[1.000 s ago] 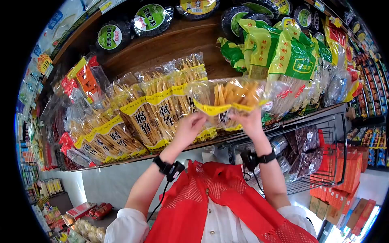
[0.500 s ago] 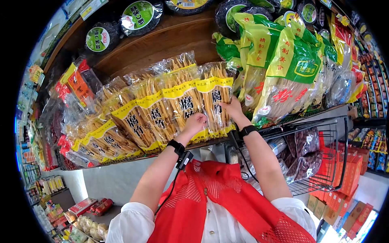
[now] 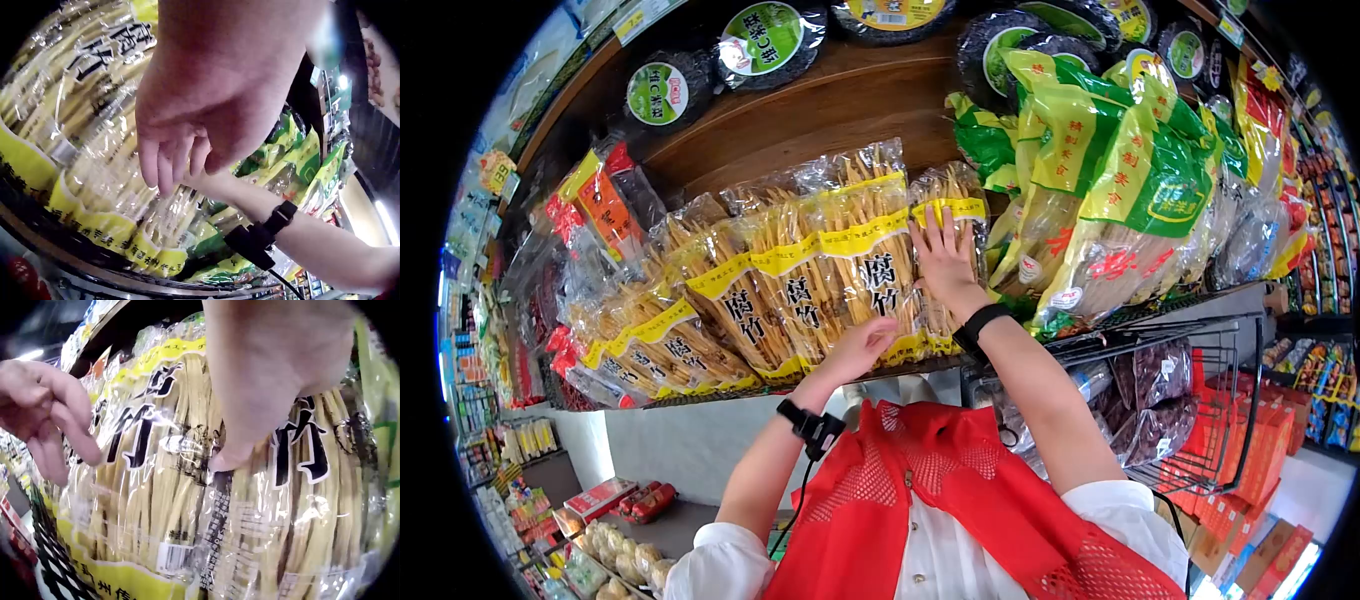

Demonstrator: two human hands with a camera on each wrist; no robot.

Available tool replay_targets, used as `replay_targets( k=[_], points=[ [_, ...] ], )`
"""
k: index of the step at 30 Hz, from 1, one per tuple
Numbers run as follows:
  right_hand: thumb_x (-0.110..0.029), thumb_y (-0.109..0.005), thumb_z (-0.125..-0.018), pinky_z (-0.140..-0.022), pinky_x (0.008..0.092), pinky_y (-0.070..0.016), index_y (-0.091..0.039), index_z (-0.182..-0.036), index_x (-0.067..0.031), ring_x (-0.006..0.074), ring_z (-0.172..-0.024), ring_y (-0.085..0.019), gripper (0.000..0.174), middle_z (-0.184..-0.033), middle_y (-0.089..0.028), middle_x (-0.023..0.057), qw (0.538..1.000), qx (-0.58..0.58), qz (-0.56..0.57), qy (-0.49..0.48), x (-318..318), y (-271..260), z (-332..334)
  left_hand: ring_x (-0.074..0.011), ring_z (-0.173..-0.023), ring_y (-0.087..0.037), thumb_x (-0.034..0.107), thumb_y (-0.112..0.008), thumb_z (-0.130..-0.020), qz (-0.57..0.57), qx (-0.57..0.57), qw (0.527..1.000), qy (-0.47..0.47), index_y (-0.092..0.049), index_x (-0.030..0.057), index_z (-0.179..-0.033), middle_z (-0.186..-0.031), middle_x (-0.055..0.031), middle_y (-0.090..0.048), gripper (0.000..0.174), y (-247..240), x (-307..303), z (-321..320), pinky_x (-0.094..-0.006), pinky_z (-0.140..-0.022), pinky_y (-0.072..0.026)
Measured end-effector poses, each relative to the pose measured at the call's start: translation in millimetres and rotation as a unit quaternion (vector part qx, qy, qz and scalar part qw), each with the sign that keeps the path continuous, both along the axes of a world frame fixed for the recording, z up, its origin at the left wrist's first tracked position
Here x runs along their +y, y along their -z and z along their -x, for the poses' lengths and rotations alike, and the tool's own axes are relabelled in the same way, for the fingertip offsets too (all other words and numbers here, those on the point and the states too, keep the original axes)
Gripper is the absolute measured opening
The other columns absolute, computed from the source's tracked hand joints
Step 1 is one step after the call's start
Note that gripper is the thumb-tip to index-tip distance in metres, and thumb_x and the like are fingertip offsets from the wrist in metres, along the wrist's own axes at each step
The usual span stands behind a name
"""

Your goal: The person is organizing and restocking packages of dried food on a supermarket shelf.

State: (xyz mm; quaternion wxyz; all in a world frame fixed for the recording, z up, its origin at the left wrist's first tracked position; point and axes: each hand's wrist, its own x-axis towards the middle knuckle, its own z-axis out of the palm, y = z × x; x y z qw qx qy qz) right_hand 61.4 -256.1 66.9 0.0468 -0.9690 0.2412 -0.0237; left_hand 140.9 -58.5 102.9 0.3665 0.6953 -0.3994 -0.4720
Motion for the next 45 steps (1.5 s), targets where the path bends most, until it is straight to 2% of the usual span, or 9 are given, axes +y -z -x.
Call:
replay_targets(
  k=[15, 24, 28, 31, 32, 34, 37, 41, 45],
  points=[
    [-0.034, -0.078, -0.055, -0.106, 0.0508, -0.0106, -0.028, -0.131, 0.0024, 0.0366, -0.133, -0.009, 0.098, -0.144, -0.015, 0.0141, 0.990, 0.113, 0.027, -0.083, -26, -36, -33, -0.0158, -0.091, -0.060, 0.007, -0.046, -0.089, -0.013, 0.065, 0.978, -0.197, -0.051, -0.0009, -0.112, -0.105, -0.0093, -0.060, 0.025, -10, 117, -16, -0.0260, -0.080, -0.0450],
    [-0.011, -0.059, -0.075, -0.107, 0.0433, -0.0167, -0.016, -0.135, 0.0017, 0.0317, -0.131, -0.020, 0.075, -0.142, -0.019, 0.0174, 0.982, -0.179, -0.059, 0.003, 2, -64, -40, -0.0131, -0.088, -0.060, 0.006, -0.048, -0.087, 0.053, 0.068, 0.975, -0.203, -0.051, 0.0000, -0.111, -0.100, -0.0095, -0.061, 0.025, -25, 119, -35, -0.0242, -0.077, -0.0458],
    [-0.017, -0.057, -0.078, -0.106, 0.0481, -0.0157, -0.021, -0.135, -0.0014, 0.0333, -0.131, -0.019, 0.070, -0.143, -0.017, 0.0173, 0.975, -0.217, -0.027, -0.049, 34, -85, -51, -0.0241, -0.104, -0.053, 0.003, -0.053, -0.080, 0.014, -0.221, 0.956, -0.193, -0.050, 0.0013, -0.112, -0.114, -0.0158, -0.053, 0.032, -53, 130, -72, -0.0324, -0.089, -0.0403],
    [-0.025, -0.055, -0.081, -0.106, 0.0529, -0.0113, -0.026, -0.136, -0.0061, 0.0339, -0.133, -0.014, 0.065, -0.145, -0.012, 0.0153, 0.972, -0.179, 0.016, -0.150, 62, -78, -64, -0.0358, -0.124, -0.030, 0.006, -0.054, -0.080, 0.027, -0.517, 0.824, -0.229, -0.043, 0.0070, -0.125, -0.134, -0.0170, -0.034, 0.047, -65, 150, -119, -0.0431, -0.100, -0.0287],
    [-0.027, -0.055, -0.082, -0.106, 0.0534, -0.0095, -0.024, -0.136, -0.0071, 0.0332, -0.133, -0.011, 0.065, -0.145, -0.009, 0.0147, 0.983, -0.116, 0.003, -0.139, 69, -73, -69, -0.0358, -0.124, -0.030, 0.006, -0.054, -0.080, 0.026, -0.521, 0.820, -0.236, -0.043, 0.0070, -0.125, -0.134, -0.0170, -0.034, 0.047, -69, 160, -139, -0.0431, -0.100, -0.0287],
    [-0.032, -0.052, -0.084, -0.106, 0.0542, -0.0054, -0.020, -0.138, -0.0098, 0.0319, -0.135, -0.004, 0.067, -0.146, -0.005, 0.0139, 0.994, -0.021, -0.030, -0.103, 74, -68, -80, -0.0311, -0.129, -0.024, 0.011, -0.053, -0.082, -0.021, -0.667, 0.693, -0.272, -0.036, 0.0086, -0.130, -0.141, -0.0125, -0.025, 0.051, -72, 183, -177, -0.0488, -0.103, -0.0221],
    [-0.032, -0.052, -0.084, -0.105, 0.0546, -0.0061, -0.019, -0.139, -0.0109, 0.0319, -0.135, -0.003, 0.068, -0.146, -0.006, 0.0147, 0.999, -0.010, 0.012, -0.037, 94, -69, -94, -0.0294, -0.132, -0.020, 0.017, -0.053, -0.083, -0.096, -0.655, 0.721, -0.205, -0.031, 0.0100, -0.134, -0.143, -0.0083, -0.021, 0.056, -65, 220, -224, -0.0485, -0.104, -0.0202],
    [-0.024, -0.057, -0.080, -0.104, 0.0526, -0.0185, -0.031, -0.133, -0.0078, 0.0347, -0.128, -0.024, 0.060, -0.138, -0.025, 0.0175, 0.978, -0.192, -0.021, -0.074, 153, -100, -127, -0.0289, -0.124, -0.033, 0.014, -0.054, -0.082, 0.031, -0.588, 0.790, -0.171, -0.042, 0.0079, -0.125, -0.135, -0.0078, -0.035, 0.046, -76, 244, -248, -0.0460, -0.101, -0.0269],
    [-0.018, -0.059, -0.077, -0.101, 0.0448, -0.0274, -0.046, -0.120, -0.0053, 0.0307, -0.117, -0.039, 0.046, -0.125, -0.043, 0.0138, 0.941, -0.245, -0.104, -0.208, 214, -120, -203, -0.0248, -0.114, -0.042, 0.010, -0.057, -0.075, 0.061, -0.691, 0.691, -0.203, -0.050, 0.0097, -0.113, -0.123, -0.0052, -0.047, 0.039, -99, 254, -285, -0.0435, -0.098, -0.0302]
  ],
)
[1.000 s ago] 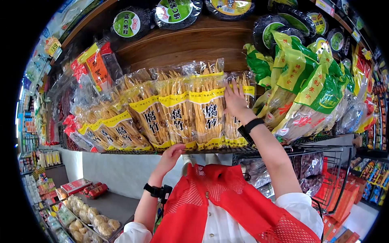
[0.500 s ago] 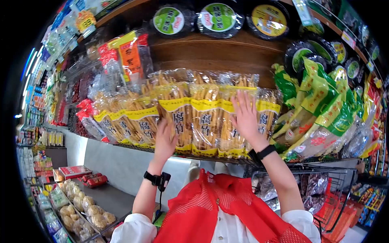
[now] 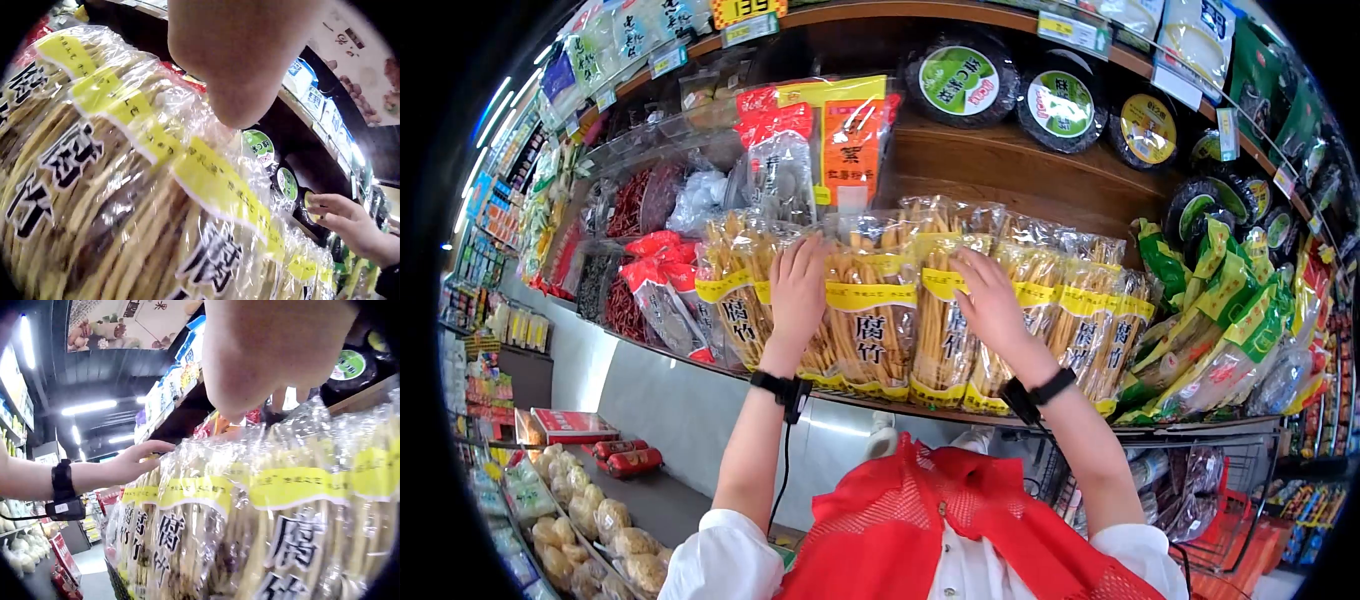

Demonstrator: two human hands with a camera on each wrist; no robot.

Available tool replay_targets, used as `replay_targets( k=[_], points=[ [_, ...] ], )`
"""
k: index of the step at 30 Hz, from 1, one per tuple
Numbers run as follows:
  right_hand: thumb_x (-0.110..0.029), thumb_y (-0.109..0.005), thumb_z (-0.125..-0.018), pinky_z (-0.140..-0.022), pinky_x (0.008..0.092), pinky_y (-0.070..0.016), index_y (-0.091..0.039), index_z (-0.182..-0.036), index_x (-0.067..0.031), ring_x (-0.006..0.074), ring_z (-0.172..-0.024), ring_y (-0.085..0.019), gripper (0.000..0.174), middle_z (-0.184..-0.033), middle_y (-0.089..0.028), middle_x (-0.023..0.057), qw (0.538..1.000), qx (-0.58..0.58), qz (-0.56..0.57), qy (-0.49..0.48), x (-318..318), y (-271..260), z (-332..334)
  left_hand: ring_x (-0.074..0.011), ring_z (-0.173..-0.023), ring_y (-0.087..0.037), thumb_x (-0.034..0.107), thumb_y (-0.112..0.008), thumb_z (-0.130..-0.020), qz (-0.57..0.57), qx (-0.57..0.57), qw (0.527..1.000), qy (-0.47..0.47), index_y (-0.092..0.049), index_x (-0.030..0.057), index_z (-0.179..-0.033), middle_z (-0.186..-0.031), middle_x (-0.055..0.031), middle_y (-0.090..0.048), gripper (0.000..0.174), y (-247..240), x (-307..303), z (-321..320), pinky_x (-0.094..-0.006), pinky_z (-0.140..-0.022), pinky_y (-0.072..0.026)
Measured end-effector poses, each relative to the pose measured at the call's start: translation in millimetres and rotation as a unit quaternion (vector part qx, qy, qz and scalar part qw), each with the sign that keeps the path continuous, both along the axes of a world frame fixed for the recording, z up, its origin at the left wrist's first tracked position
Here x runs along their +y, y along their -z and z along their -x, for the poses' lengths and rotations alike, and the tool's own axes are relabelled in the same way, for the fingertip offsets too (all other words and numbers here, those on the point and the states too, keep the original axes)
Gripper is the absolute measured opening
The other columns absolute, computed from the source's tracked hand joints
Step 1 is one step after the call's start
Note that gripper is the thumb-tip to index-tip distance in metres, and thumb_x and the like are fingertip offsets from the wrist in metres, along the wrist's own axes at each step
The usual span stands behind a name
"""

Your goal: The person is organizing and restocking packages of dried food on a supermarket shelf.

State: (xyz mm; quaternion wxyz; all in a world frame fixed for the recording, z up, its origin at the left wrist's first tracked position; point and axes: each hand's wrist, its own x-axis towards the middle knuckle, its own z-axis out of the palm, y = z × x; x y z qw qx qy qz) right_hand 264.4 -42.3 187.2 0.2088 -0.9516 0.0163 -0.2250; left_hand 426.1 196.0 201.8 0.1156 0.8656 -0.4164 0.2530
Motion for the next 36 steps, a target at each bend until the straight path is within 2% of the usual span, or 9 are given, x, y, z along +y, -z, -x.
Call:
replay_targets(
  k=[4, 8, 10, 11, 16, 19, 21, 24, 36],
  points=[
    [-0.018, -0.058, -0.077, -0.099, 0.0426, -0.0303, -0.052, -0.112, -0.0074, 0.0288, -0.114, -0.043, 0.037, -0.116, -0.051, 0.0113, 0.998, -0.060, 0.029, -0.016, 26, 1, -74, -0.0227, -0.104, -0.047, 0.013, -0.060, -0.071, -0.014, 0.043, 0.993, 0.107, -0.054, 0.0128, -0.105, -0.105, -0.0025, -0.054, 0.034, -12, -1, -48, -0.0418, -0.100, -0.0288],
    [-0.019, -0.060, -0.074, -0.092, 0.0419, -0.0344, -0.059, -0.093, -0.0110, 0.0274, -0.101, -0.050, 0.020, -0.100, -0.058, 0.0089, 0.997, 0.052, 0.027, 0.049, 34, -6, -97, -0.0228, -0.092, -0.050, 0.014, -0.065, -0.066, -0.058, 0.112, 0.974, 0.188, -0.060, 0.0114, -0.081, -0.086, -0.0013, -0.057, 0.016, -27, 2, -70, -0.0391, -0.089, -0.0362],
    [-0.023, -0.059, -0.075, -0.084, 0.0409, -0.0393, -0.060, -0.082, -0.0101, 0.0276, -0.091, -0.054, 0.015, -0.087, -0.061, 0.0095, 0.972, 0.234, 0.016, 0.009, 32, -13, -96, -0.0233, -0.088, -0.050, 0.015, -0.066, -0.065, -0.037, 0.113, 0.970, 0.210, -0.060, 0.0107, -0.072, -0.079, -0.0020, -0.058, 0.010, -30, 6, -76, -0.0373, -0.084, -0.0382],
    [-0.027, -0.055, -0.079, -0.074, 0.0403, -0.0436, -0.059, -0.077, -0.0099, 0.0281, -0.081, -0.057, 0.017, -0.078, -0.061, 0.0097, 0.985, 0.170, -0.009, -0.010, 29, -8, -91, -0.0239, -0.086, -0.051, 0.014, -0.066, -0.065, -0.029, 0.143, 0.968, 0.205, -0.060, 0.0104, -0.072, -0.078, -0.0028, -0.058, 0.010, -31, 8, -79, -0.0374, -0.081, -0.0391],
    [-0.024, -0.052, -0.082, -0.067, 0.0390, -0.0467, -0.061, -0.081, -0.0101, 0.0283, -0.076, -0.058, 0.016, -0.079, -0.061, 0.0089, 0.979, 0.177, 0.023, 0.097, 10, 3, -58, -0.0254, -0.084, -0.051, 0.010, -0.064, -0.068, 0.016, 0.159, 0.973, 0.166, -0.059, 0.0075, -0.071, -0.077, -0.0052, -0.058, 0.007, -33, 27, -98, -0.0386, -0.074, -0.0417],
    [-0.020, -0.055, -0.082, -0.065, 0.0375, -0.0482, -0.063, -0.084, -0.0100, 0.0278, -0.072, -0.059, 0.013, -0.079, -0.061, 0.0079, 0.980, 0.127, 0.063, 0.139, 14, 0, -55, -0.0246, -0.086, -0.051, 0.008, -0.062, -0.071, 0.017, 0.111, 0.963, 0.243, -0.060, 0.0084, -0.088, -0.086, -0.0041, -0.058, 0.017, -43, 11, -81, -0.0380, -0.077, -0.0406],
    [-0.015, -0.049, -0.082, -0.066, 0.0358, -0.0481, -0.063, -0.084, -0.0126, 0.0251, -0.076, -0.059, 0.014, -0.081, -0.061, 0.0059, 0.993, 0.091, 0.039, 0.069, 28, -14, -56, -0.0203, -0.086, -0.051, 0.010, -0.060, -0.073, 0.003, 0.092, 0.941, 0.325, -0.060, 0.0103, -0.096, -0.085, -0.0013, -0.057, 0.023, -37, -5, -70, -0.0342, -0.080, -0.0385],
    [-0.009, -0.052, -0.077, -0.066, 0.0353, -0.0493, -0.063, -0.083, -0.0108, 0.0233, -0.075, -0.059, 0.013, -0.080, -0.060, 0.0039, 0.997, 0.033, 0.066, -0.023, 36, -16, -63, -0.0191, -0.088, -0.050, 0.012, -0.061, -0.073, -0.060, 0.072, 0.949, 0.302, -0.060, 0.0117, -0.095, -0.087, -0.0006, -0.057, 0.022, -28, -20, -68, -0.0337, -0.079, -0.0373],
    [-0.007, -0.057, -0.072, -0.067, 0.0329, -0.0512, -0.064, -0.081, -0.0106, 0.0216, -0.075, -0.061, 0.012, -0.083, -0.064, 0.0028, 0.999, 0.006, 0.042, -0.014, 33, -21, -58, -0.0247, -0.081, -0.054, 0.017, -0.066, -0.070, -0.115, 0.179, 0.930, 0.301, -0.057, 0.0092, -0.075, -0.076, -0.0042, -0.057, 0.013, -33, -3, -77, -0.0358, -0.081, -0.0375]
  ],
)
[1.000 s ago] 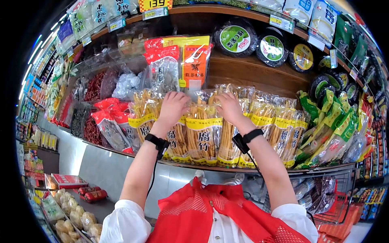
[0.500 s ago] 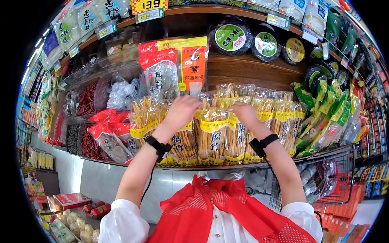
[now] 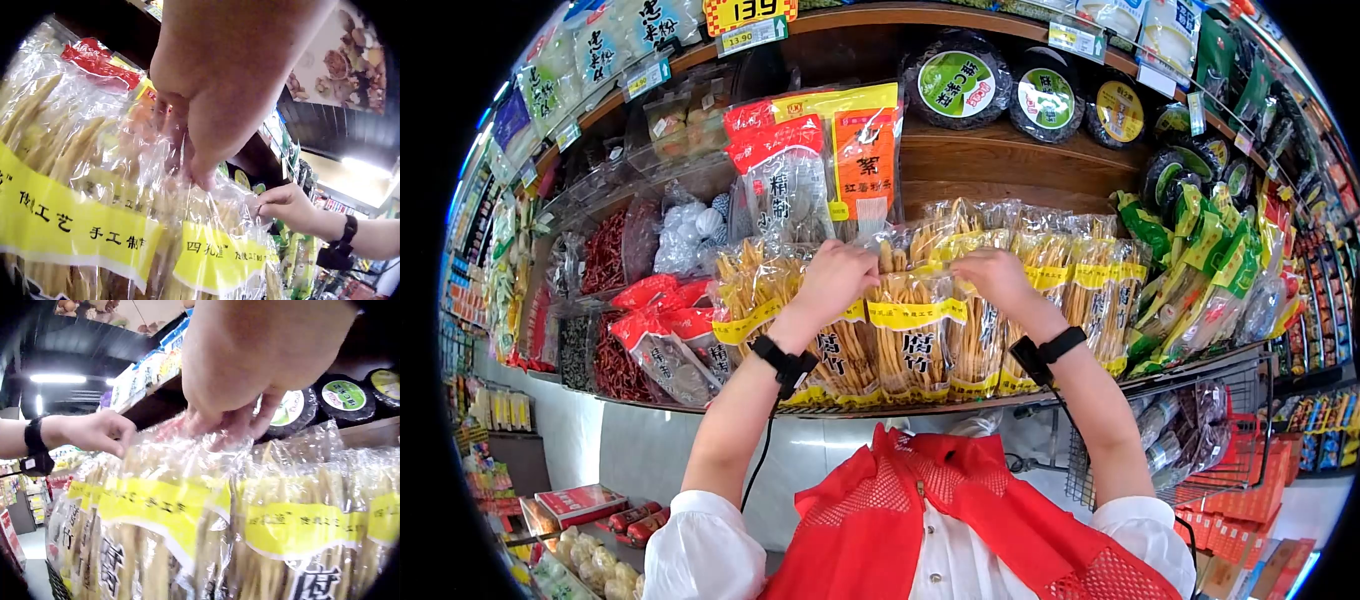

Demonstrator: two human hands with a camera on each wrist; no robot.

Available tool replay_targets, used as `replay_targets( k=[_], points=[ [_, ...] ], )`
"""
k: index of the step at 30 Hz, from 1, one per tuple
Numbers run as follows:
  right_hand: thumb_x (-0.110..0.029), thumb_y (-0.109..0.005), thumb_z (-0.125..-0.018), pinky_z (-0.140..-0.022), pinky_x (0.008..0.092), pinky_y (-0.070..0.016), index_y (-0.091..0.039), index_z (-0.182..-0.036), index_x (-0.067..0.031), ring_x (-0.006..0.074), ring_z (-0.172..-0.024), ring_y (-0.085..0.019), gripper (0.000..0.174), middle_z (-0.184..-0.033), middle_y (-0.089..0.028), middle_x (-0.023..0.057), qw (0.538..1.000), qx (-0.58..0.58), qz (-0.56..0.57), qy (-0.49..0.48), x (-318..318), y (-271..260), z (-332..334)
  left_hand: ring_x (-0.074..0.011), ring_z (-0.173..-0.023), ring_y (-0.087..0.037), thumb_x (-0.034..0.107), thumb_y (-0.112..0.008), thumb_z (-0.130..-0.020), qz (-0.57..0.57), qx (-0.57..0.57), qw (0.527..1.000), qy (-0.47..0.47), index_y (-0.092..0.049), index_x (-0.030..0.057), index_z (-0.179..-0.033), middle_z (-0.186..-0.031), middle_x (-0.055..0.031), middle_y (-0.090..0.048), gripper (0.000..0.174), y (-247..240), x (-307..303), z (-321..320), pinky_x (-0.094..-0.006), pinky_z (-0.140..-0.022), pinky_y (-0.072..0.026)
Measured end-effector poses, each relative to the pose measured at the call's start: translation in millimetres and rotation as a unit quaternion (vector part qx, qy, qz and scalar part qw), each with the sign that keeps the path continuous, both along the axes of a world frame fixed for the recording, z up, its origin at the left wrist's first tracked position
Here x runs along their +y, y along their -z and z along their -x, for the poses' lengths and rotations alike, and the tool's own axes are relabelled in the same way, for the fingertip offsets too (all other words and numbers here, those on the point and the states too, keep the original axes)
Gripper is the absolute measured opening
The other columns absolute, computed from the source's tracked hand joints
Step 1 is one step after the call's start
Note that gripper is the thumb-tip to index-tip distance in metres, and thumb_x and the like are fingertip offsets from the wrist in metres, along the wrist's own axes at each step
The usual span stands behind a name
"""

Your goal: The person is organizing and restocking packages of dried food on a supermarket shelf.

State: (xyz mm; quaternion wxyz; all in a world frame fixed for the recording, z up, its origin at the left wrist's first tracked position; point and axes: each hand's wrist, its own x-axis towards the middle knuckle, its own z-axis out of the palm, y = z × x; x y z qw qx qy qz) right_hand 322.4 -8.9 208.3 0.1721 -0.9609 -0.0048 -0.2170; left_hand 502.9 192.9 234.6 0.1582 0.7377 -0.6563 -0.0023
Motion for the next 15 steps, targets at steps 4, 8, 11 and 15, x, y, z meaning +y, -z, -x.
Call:
replay_targets(
  k=[4, 8, 11, 15],
  points=[
    [-0.006, -0.056, -0.075, -0.070, 0.0332, -0.0505, -0.065, -0.084, -0.0121, 0.0212, -0.078, -0.061, 0.015, -0.086, -0.065, 0.0037, 0.996, 0.055, 0.052, 0.040, -14, 19, -11, -0.0258, -0.072, -0.057, 0.017, -0.064, -0.072, 0.076, 0.077, 0.991, -0.080, -0.057, 0.0080, -0.073, -0.068, -0.0051, -0.059, 0.011, 24, 2, 1, -0.0379, -0.076, -0.0416],
    [-0.004, -0.054, -0.075, -0.076, 0.0350, -0.0489, -0.064, -0.086, -0.0111, 0.0221, -0.085, -0.060, 0.017, -0.086, -0.065, 0.0036, 0.990, 0.076, 0.032, 0.112, -27, 24, -27, -0.0276, -0.075, -0.057, 0.017, -0.064, -0.072, 0.028, 0.125, 0.979, -0.159, -0.057, 0.0066, -0.080, -0.074, -0.0076, -0.061, 0.015, 23, -3, -5, -0.0398, -0.075, -0.0434],
    [-0.006, -0.055, -0.076, -0.081, 0.0366, -0.0461, -0.061, -0.095, -0.0099, 0.0249, -0.096, -0.055, 0.020, -0.098, -0.061, 0.0062, 0.986, 0.040, 0.029, 0.160, -29, 10, -31, -0.0292, -0.081, -0.057, 0.019, -0.064, -0.073, 0.119, 0.097, 0.974, -0.168, -0.058, 0.0059, -0.089, -0.084, -0.0103, -0.061, 0.022, -6, 0, -4, -0.0404, -0.077, -0.0435],
    [-0.008, -0.057, -0.075, -0.084, 0.0368, -0.0440, -0.058, -0.102, -0.0094, 0.0269, -0.102, -0.051, 0.026, -0.109, -0.054, 0.0090, 0.986, 0.007, -0.012, 0.164, -31, 17, -52, -0.0288, -0.084, -0.059, 0.021, -0.065, -0.073, 0.118, -0.023, 0.979, -0.162, -0.059, 0.0053, -0.098, -0.088, -0.0114, -0.062, 0.030, 1, -19, -19, -0.0371, -0.075, -0.0463]
  ],
)
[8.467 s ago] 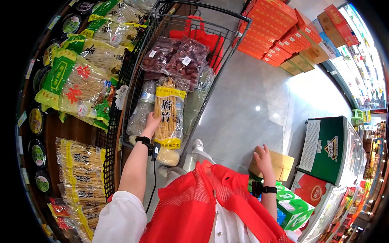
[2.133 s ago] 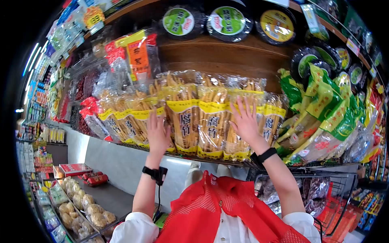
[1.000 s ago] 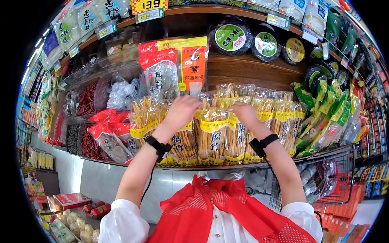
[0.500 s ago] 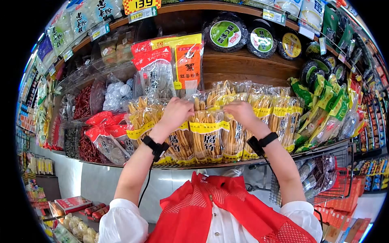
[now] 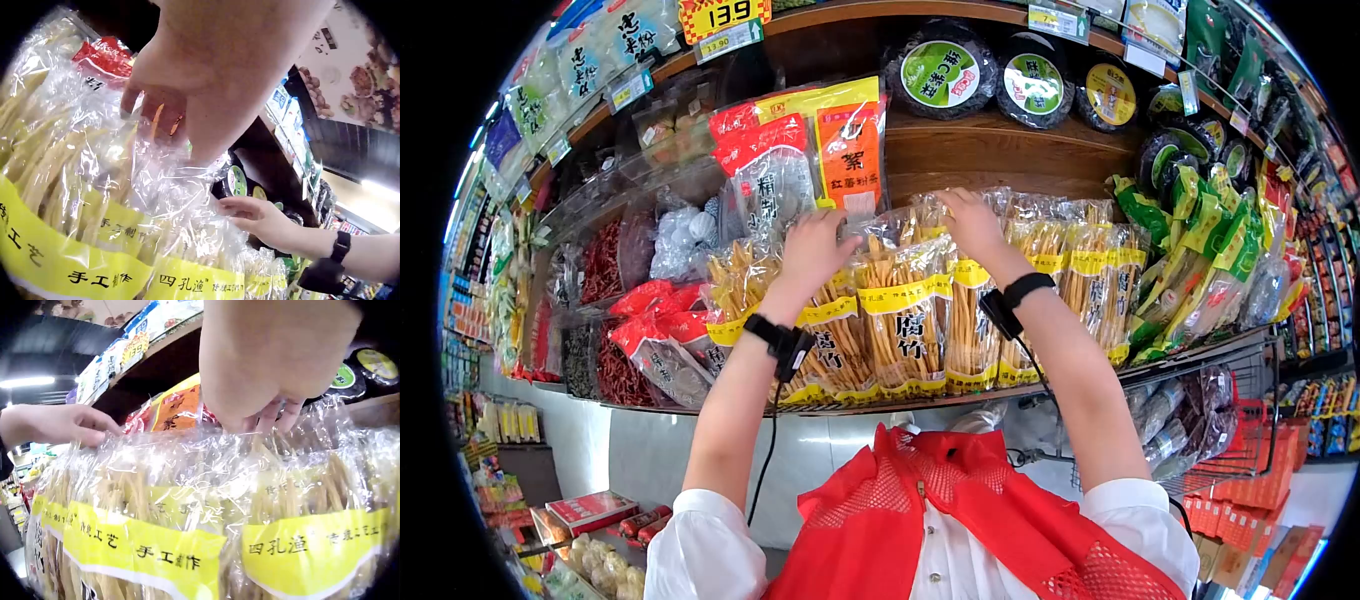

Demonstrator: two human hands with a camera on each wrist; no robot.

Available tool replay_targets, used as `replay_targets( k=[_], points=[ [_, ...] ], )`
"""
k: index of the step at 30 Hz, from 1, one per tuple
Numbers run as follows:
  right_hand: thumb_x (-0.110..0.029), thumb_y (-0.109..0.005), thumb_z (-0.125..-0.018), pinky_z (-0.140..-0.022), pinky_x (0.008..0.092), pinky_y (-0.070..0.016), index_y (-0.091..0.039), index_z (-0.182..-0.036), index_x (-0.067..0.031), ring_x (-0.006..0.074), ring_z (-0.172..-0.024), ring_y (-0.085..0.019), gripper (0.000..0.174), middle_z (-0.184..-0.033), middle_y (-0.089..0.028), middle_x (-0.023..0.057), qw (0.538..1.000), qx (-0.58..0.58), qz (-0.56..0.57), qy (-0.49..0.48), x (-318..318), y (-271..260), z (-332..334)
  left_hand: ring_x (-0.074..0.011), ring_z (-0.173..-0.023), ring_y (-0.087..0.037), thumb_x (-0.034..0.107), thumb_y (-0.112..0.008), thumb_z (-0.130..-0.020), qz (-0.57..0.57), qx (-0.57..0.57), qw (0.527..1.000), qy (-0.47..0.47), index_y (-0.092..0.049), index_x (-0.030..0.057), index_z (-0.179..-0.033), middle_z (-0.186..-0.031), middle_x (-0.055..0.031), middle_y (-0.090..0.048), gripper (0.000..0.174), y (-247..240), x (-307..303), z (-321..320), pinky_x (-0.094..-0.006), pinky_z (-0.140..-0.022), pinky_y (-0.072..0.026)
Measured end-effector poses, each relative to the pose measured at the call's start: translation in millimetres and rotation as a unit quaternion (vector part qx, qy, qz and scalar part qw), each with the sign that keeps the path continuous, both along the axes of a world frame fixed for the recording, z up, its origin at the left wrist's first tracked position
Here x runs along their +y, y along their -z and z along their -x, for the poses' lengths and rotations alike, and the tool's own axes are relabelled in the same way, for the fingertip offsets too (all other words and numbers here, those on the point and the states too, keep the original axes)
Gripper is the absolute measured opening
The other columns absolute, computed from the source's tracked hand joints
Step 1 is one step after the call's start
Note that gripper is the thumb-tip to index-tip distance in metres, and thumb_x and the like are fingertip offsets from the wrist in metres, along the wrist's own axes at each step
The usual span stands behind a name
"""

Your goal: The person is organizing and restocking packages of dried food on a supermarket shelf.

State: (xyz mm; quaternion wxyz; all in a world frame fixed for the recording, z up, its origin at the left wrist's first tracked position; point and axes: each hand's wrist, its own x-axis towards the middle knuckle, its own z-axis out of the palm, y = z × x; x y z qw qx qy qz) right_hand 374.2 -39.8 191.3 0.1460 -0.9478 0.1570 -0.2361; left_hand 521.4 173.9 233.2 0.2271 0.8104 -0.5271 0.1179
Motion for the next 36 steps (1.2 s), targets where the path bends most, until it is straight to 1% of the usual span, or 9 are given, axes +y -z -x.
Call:
replay_targets(
  k=[3, 7, 10, 14, 17, 22, 29, 33, 36],
  points=[
    [-0.011, -0.058, -0.075, -0.081, 0.0378, -0.0452, -0.061, -0.095, -0.0085, 0.0283, -0.096, -0.054, 0.020, -0.098, -0.059, 0.0094, 0.999, 0.009, -0.041, 0.028, 1, 0, -10, -0.0269, -0.076, -0.061, 0.019, -0.067, -0.072, -0.072, 0.195, 0.978, -0.017, -0.062, 0.0030, -0.088, -0.080, -0.0122, -0.064, 0.023, 7, -9, -6, -0.0360, -0.069, -0.0481],
    [-0.016, -0.060, -0.076, -0.077, 0.0387, -0.0461, -0.063, -0.087, -0.0088, 0.0289, -0.088, -0.057, 0.013, -0.086, -0.061, 0.0097, 0.998, 0.022, -0.057, -0.007, -16, -9, -12, -0.0265, -0.069, -0.062, 0.015, -0.066, -0.072, -0.032, 0.230, 0.972, 0.029, -0.064, 0.0024, -0.081, -0.074, -0.0131, -0.064, 0.016, 3, 1, -16, -0.0360, -0.065, -0.0486],
    [-0.019, -0.060, -0.076, -0.071, 0.0402, -0.0464, -0.061, -0.082, -0.0075, 0.0300, -0.081, -0.058, 0.013, -0.083, -0.062, 0.0109, 0.994, 0.015, -0.106, 0.020, -18, -10, -5, -0.0282, -0.069, -0.062, 0.009, -0.063, -0.073, -0.005, 0.303, 0.951, -0.060, -0.066, 0.0051, -0.085, -0.075, -0.0139, -0.064, 0.013, 6, -2, -20, -0.0362, -0.066, -0.0486],
    [-0.020, -0.059, -0.077, -0.071, 0.0413, -0.0462, -0.061, -0.083, -0.0070, 0.0310, -0.080, -0.058, 0.015, -0.084, -0.062, 0.0116, 0.980, -0.061, -0.182, 0.040, -37, -11, 14, -0.0329, -0.076, -0.061, 0.006, -0.057, -0.077, 0.004, 0.156, 0.987, -0.047, -0.064, 0.0030, -0.087, -0.080, -0.0148, -0.064, 0.013, -1, 8, -23, -0.0394, -0.069, -0.0481],
    [-0.021, -0.055, -0.080, -0.077, 0.0394, -0.0460, -0.062, -0.085, -0.0099, 0.0297, -0.088, -0.057, 0.014, -0.088, -0.063, 0.0108, 0.993, 0.025, -0.071, 0.092, -67, -4, 44, -0.0329, -0.082, -0.060, 0.007, -0.055, -0.078, 0.135, 0.098, 0.986, -0.017, -0.062, 0.0047, -0.093, -0.088, -0.0154, -0.063, 0.018, -21, -6, -4, -0.0387, -0.072, -0.0479],
    [-0.025, -0.057, -0.078, -0.079, 0.0401, -0.0459, -0.060, -0.096, -0.0127, 0.0280, -0.093, -0.057, 0.022, -0.105, -0.056, 0.0099, 0.976, 0.203, -0.037, 0.073, -82, 5, 67, -0.0243, -0.090, -0.057, 0.007, -0.054, -0.076, -0.036, -0.072, 0.978, 0.194, -0.063, 0.0025, -0.091, -0.090, -0.0085, -0.063, 0.018, -15, -82, 62, -0.0369, -0.083, -0.0425],
    [-0.025, -0.059, -0.076, -0.078, 0.0371, -0.0462, -0.064, -0.081, -0.0099, 0.0279, -0.086, -0.057, 0.016, -0.098, -0.057, 0.0109, 0.979, 0.194, -0.053, -0.031, -93, 7, 69, -0.0240, -0.090, -0.055, 0.019, -0.058, -0.072, -0.351, -0.068, 0.933, 0.025, -0.063, 0.0073, -0.082, -0.084, -0.0058, -0.063, 0.016, 19, -145, 81, -0.0363, -0.085, -0.0344],
    [-0.021, -0.059, -0.077, -0.075, 0.0368, -0.0458, -0.061, -0.075, -0.0090, 0.0261, -0.080, -0.056, 0.012, -0.075, -0.060, 0.0069, 0.991, 0.092, -0.017, -0.098, -98, 16, 74, -0.0227, -0.080, -0.059, 0.023, -0.058, -0.068, -0.226, -0.020, 0.973, 0.042, -0.065, 0.0115, -0.070, -0.074, -0.0077, -0.064, 0.013, 45, -140, 68, -0.0355, -0.082, -0.0343],
    [-0.026, -0.055, -0.082, -0.069, 0.0388, -0.0472, -0.059, -0.076, -0.0094, 0.0281, -0.074, -0.058, 0.019, -0.071, -0.061, 0.0092, 0.988, 0.151, -0.012, -0.044, -107, 28, 72, -0.0228, -0.074, -0.060, 0.019, -0.057, -0.067, -0.213, 0.004, 0.977, -0.008, -0.064, 0.0128, -0.063, -0.069, -0.0076, -0.063, 0.010, 43, -136, 70, -0.0342, -0.080, -0.0363]
  ],
)
